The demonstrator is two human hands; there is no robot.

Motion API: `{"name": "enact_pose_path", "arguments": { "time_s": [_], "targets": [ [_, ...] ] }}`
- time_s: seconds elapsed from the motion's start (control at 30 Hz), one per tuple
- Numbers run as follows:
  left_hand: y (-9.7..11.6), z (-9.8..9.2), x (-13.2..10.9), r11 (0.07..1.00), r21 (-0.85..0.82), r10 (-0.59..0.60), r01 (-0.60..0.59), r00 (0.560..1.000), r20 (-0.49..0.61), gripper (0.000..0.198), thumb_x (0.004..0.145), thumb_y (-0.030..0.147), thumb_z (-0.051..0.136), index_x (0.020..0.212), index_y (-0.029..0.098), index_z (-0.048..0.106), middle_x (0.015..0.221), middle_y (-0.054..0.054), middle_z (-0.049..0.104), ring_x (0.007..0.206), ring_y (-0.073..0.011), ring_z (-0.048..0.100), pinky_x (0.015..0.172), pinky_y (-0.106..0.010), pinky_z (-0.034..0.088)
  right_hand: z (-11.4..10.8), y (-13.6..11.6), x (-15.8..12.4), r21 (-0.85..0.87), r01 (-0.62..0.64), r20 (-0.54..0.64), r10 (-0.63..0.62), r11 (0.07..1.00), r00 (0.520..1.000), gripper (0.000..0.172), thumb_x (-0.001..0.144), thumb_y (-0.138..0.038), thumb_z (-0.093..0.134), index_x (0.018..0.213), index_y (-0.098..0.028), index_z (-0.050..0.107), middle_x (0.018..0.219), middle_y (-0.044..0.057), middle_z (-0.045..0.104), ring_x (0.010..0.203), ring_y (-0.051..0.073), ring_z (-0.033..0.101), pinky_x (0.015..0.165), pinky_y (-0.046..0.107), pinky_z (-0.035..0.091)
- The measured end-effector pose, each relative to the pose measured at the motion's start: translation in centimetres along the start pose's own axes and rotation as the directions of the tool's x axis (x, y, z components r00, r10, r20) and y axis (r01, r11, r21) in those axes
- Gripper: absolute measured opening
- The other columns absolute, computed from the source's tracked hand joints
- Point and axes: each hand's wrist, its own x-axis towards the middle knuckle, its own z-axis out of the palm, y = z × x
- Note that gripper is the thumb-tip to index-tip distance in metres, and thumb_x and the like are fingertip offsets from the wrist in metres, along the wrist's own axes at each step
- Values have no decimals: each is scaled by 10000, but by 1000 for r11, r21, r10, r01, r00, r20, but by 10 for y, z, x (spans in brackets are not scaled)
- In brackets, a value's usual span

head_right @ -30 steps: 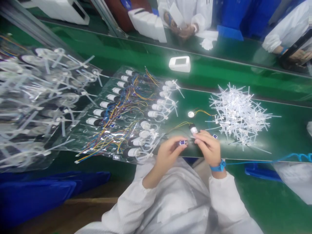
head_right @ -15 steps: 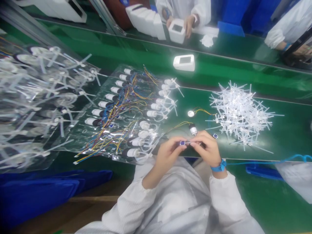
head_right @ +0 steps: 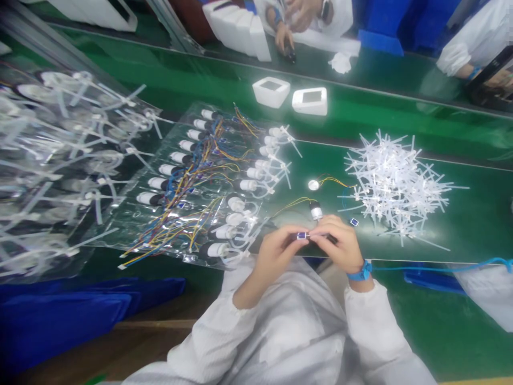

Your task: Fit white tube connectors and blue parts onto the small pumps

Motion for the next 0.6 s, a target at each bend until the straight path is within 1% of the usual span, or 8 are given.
{"name": "enact_pose_path", "arguments": {
  "time_s": [0.1,0.37,0.5,0.6],
  "targets": [
    [-1,1,-1,1000,2,10,-10,1000,3,160,1044,365,775,1097,223,827,1017,-61,856,916,-216,806,877,-310,638,0,0,0,-1,-8,-4,8,1000,1000,128,1077,-332,756,1020,-299,866,946,60,833,916,286,749,1035,557,594],
    [-1,4,-1,999,25,42,-42,999,-19,192,1061,405,767,1071,223,829,987,-60,859,878,-207,807,863,-308,643,-2,6,-1,21,18,1,-18,1000,1000,105,1060,-286,786,1040,-314,885,935,49,846,899,281,760,1005,557,596],
    [0,5,-1,993,74,97,-95,995,-21,181,1079,386,747,1103,228,832,1000,-58,862,894,-204,812,882,-308,645,-1,7,-2,24,33,-6,-33,999,999,116,1053,-250,794,1053,-316,889,939,44,853,908,276,769,1014,558,587],
    [-1,5,-3,987,111,124,-120,992,-28,179,1091,377,731,1130,240,840,1031,-61,867,928,-213,819,925,-329,650,-1,8,-2,8,18,-9,-18,1000,1000,104,1057,-272,795,1046,-312,891,937,50,854,905,282,770,998,560,593]
  ]
}}
